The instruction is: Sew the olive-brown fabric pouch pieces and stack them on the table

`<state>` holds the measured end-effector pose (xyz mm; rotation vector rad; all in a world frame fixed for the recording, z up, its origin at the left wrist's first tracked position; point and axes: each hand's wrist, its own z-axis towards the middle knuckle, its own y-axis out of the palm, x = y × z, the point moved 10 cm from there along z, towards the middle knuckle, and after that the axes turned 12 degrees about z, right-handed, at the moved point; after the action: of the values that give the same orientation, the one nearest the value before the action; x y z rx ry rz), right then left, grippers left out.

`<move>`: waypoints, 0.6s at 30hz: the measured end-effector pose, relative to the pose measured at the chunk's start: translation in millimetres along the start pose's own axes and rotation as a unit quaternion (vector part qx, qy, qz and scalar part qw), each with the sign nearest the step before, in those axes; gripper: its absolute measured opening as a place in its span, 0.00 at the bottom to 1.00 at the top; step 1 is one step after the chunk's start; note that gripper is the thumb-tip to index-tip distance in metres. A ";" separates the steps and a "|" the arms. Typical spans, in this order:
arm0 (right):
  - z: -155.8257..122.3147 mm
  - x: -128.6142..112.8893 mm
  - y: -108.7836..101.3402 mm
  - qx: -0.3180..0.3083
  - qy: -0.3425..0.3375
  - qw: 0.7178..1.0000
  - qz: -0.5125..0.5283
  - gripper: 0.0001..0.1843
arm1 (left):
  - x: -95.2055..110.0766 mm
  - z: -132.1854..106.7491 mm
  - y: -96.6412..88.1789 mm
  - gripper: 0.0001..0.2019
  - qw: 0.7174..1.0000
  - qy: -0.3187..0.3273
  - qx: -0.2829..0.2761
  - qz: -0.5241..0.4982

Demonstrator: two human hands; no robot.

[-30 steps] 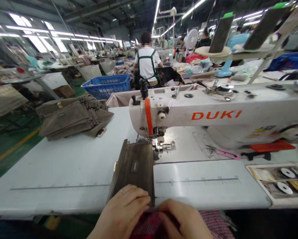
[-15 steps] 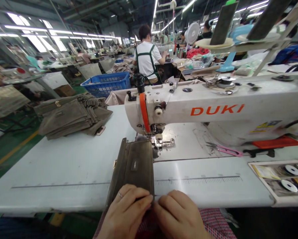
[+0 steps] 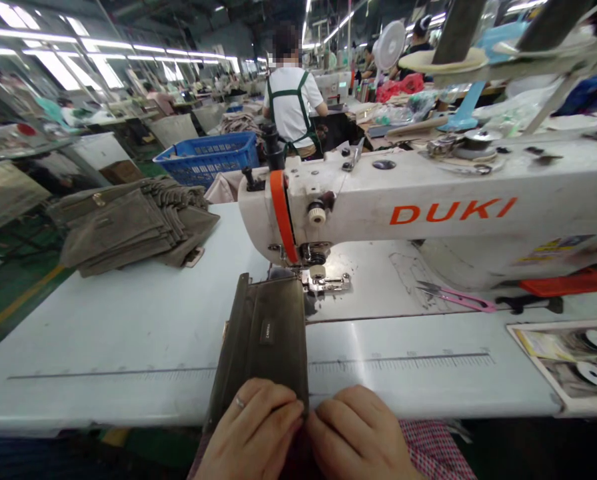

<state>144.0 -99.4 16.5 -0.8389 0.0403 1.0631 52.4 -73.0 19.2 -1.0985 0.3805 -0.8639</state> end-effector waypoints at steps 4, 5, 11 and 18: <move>0.4 1.5 -4.7 0.011 0.013 0.999 0.030 0.11 | 0.4 4.6 -0.8 0.08 1.000 -0.014 -0.019 -0.015; 0.2 1.8 -5.8 0.015 0.016 0.999 0.035 0.10 | 2.4 5.0 -0.4 0.09 1.000 -0.004 -0.026 -0.011; -8.6 6.4 -6.3 0.029 0.046 0.997 0.053 0.07 | 1.6 -0.3 4.2 0.11 0.999 0.010 -0.031 -0.013; -3.2 8.6 -7.6 0.048 0.085 0.994 0.048 0.07 | 4.8 8.6 -0.2 0.14 0.999 -0.002 -0.047 0.001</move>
<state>155.4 -96.6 15.2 -0.8451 0.2763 1.0693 61.0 -71.4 23.8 -1.1868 0.4229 -0.8482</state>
